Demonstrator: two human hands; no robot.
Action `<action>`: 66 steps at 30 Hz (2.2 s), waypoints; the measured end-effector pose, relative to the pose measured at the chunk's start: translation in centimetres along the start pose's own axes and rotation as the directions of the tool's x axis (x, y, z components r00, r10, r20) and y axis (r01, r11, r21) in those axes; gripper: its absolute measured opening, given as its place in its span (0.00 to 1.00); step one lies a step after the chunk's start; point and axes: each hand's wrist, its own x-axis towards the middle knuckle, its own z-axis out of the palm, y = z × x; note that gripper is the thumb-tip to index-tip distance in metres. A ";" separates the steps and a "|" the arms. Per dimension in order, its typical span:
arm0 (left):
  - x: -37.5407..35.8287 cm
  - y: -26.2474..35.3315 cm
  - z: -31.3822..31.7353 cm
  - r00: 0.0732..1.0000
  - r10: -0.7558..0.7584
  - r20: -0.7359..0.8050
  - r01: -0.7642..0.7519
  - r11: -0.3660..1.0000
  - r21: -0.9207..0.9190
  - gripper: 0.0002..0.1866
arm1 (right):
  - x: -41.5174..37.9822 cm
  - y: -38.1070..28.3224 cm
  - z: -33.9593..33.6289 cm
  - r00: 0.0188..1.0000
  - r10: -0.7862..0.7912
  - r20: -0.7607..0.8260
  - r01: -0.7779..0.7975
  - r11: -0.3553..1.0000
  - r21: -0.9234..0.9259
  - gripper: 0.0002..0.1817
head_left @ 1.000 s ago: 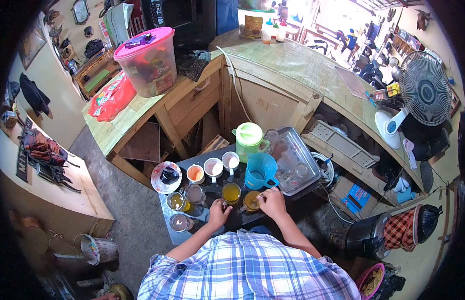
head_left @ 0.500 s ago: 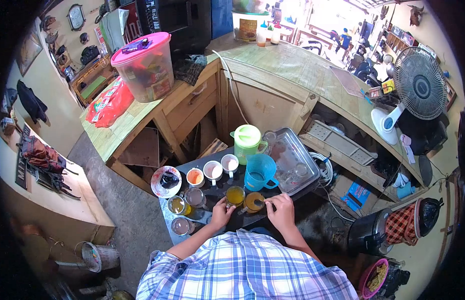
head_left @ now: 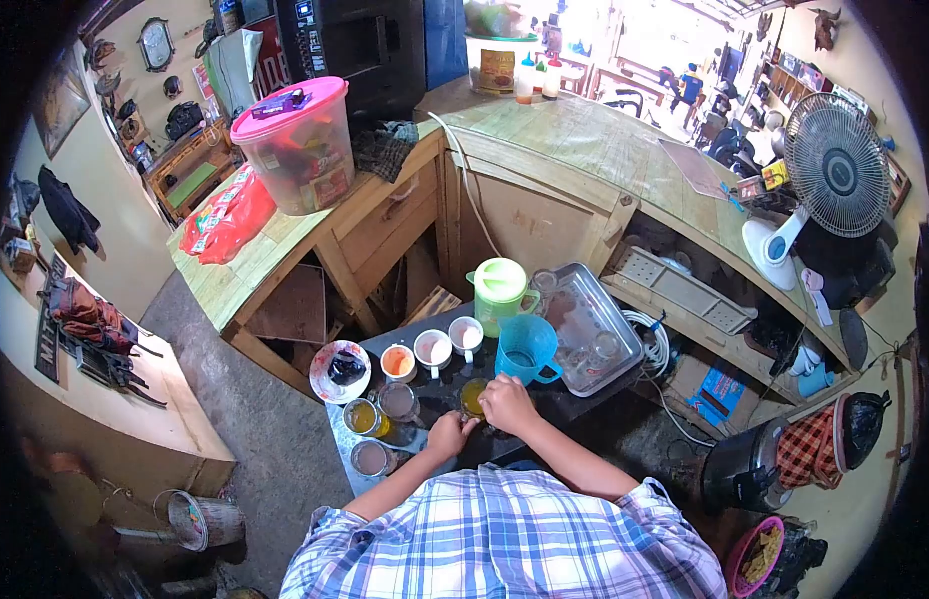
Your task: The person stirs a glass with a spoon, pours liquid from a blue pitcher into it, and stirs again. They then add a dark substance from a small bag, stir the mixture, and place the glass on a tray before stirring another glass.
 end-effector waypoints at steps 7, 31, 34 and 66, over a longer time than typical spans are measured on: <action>0.4 -0.1 -0.2 0.995 -0.009 0.096 0.006 1.000 0.026 0.25 | 1.9 0.0 -0.1 0.999 0.030 0.024 -0.030 1.000 0.001 0.08; 0.3 0.2 -0.6 0.994 -0.019 0.107 0.015 0.999 0.045 0.24 | 1.4 -0.5 0.9 0.977 0.190 0.095 -0.193 0.981 0.018 0.07; 0.3 0.2 -0.6 0.995 -0.022 0.101 0.017 0.999 0.046 0.24 | 1.4 -0.3 1.1 0.980 0.188 -0.057 -0.174 0.965 0.198 0.07; 0.1 0.1 -0.5 0.997 -0.009 0.074 0.007 1.000 0.023 0.24 | 1.1 0.6 1.5 0.961 0.275 0.037 -0.276 0.935 0.225 0.08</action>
